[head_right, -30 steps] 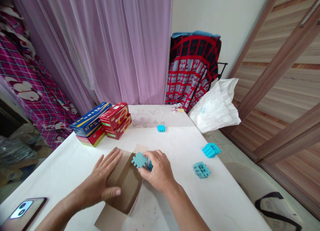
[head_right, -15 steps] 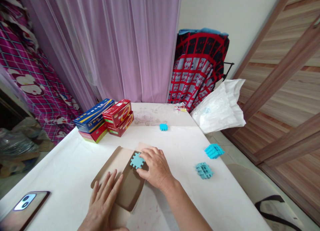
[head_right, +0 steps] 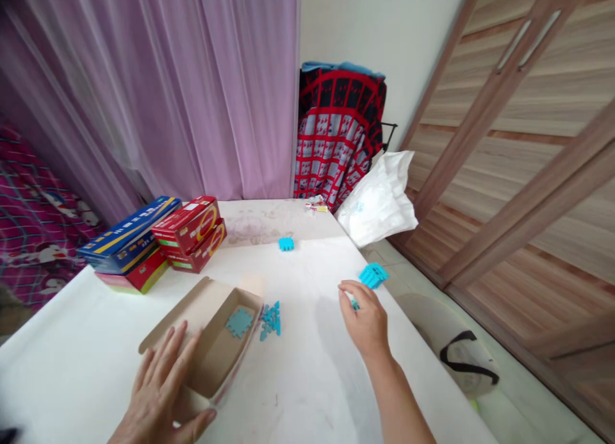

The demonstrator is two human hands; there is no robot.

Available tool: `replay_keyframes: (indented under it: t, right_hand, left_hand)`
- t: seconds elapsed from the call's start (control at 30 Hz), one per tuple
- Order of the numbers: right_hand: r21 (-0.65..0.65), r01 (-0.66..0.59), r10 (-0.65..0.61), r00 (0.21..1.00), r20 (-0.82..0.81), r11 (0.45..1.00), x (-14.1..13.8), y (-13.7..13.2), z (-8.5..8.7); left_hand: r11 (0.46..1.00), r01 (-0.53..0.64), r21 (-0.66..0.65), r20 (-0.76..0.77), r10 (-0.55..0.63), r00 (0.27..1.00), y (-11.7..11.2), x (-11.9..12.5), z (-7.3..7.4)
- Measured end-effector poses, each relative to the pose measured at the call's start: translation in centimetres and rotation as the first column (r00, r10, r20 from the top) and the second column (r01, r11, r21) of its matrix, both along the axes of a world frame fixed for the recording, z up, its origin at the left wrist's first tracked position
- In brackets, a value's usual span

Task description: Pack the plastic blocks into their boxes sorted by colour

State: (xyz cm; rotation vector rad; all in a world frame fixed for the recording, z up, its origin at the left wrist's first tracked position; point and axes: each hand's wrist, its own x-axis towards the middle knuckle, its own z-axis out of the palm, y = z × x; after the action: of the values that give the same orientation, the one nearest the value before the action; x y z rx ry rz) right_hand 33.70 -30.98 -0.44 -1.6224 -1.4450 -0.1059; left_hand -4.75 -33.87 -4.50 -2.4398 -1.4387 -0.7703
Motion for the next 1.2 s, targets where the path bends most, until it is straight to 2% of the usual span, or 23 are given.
replay_keyframes:
  t: [0.07, 0.13, 0.27, 0.4, 0.57, 0.7, 0.83, 0.93, 0.97, 1.03, 1.1, 1.2]
  right_hand:
    - [-0.095, 0.195, -0.202, 0.977, -0.063, 0.976, 3.6, -1.1, -0.6]
    - [-0.223, 0.271, -0.295, 0.952, -0.081, 0.936, 5.8, -2.3, -1.5]
    - [-0.381, 0.188, -0.218, 0.975, -0.037, 0.905, 6.3, -3.5, -3.9]
    - [-0.385, 0.246, -0.225, 0.969, 0.1, 0.889, 4.9, -3.3, -5.1]
    - [-0.405, 0.292, -0.239, 0.955, 0.178, 0.866, 4.3, -2.9, -5.1]
    - [-0.384, 0.293, -0.244, 0.954, 0.172, 0.875, 4.8, -3.1, -4.9]
    - [-0.352, 0.326, -0.293, 0.945, 0.145, 0.877, 4.6, -3.0, -3.2]
    - [-0.321, 0.231, -0.223, 0.973, 0.062, 0.919, 1.6, -2.1, -0.7]
    - [-0.301, 0.163, -0.16, 0.987, 0.033, 0.94, 0.0, -1.7, 0.1]
    - [-0.251, -0.042, 0.045, 0.999, 0.004, 0.967, -4.0, -1.0, 1.5]
    - [-0.218, -0.208, 0.222, 0.974, 0.041, 0.953, -8.2, -0.3, 2.5]
    - [-0.235, -0.32, 0.35, 0.932, 0.099, 0.918, -12.9, 0.6, 2.9]
  left_hand:
    - [1.0, -0.011, -0.011, 0.079, 0.012, 0.997, 0.4, -0.2, -0.6]
    - [0.999, 0.007, -0.041, 0.142, -0.002, 0.99, 0.6, 0.0, -0.9]
    - [0.99, 0.01, -0.139, 0.245, 0.025, 0.969, 0.5, 1.0, -0.5]
    - [0.994, 0.023, -0.11, 0.264, 0.007, 0.965, 1.0, 1.0, 0.4]
    - [0.995, 0.011, -0.098, 0.179, 0.007, 0.984, 1.9, -0.1, 0.3]
    - [0.996, -0.043, -0.08, 0.196, 0.058, 0.979, 1.8, 0.5, -0.4]
    - [0.994, -0.071, -0.082, 0.216, 0.087, 0.972, 1.3, 1.4, -1.0]
    - [0.997, -0.062, -0.043, 0.246, 0.07, 0.967, 1.1, 1.7, -1.0]
    - [0.998, -0.058, -0.026, 0.254, 0.063, 0.965, 1.0, 1.7, -0.9]
    - [0.999, -0.05, -0.006, 0.25, 0.05, 0.967, 0.9, 1.8, -0.9]
    - [0.999, -0.053, -0.001, 0.237, 0.051, 0.97, 0.8, 1.8, -0.9]
    - [0.998, -0.066, 0.002, 0.224, 0.064, 0.972, 0.7, 1.9, -1.0]
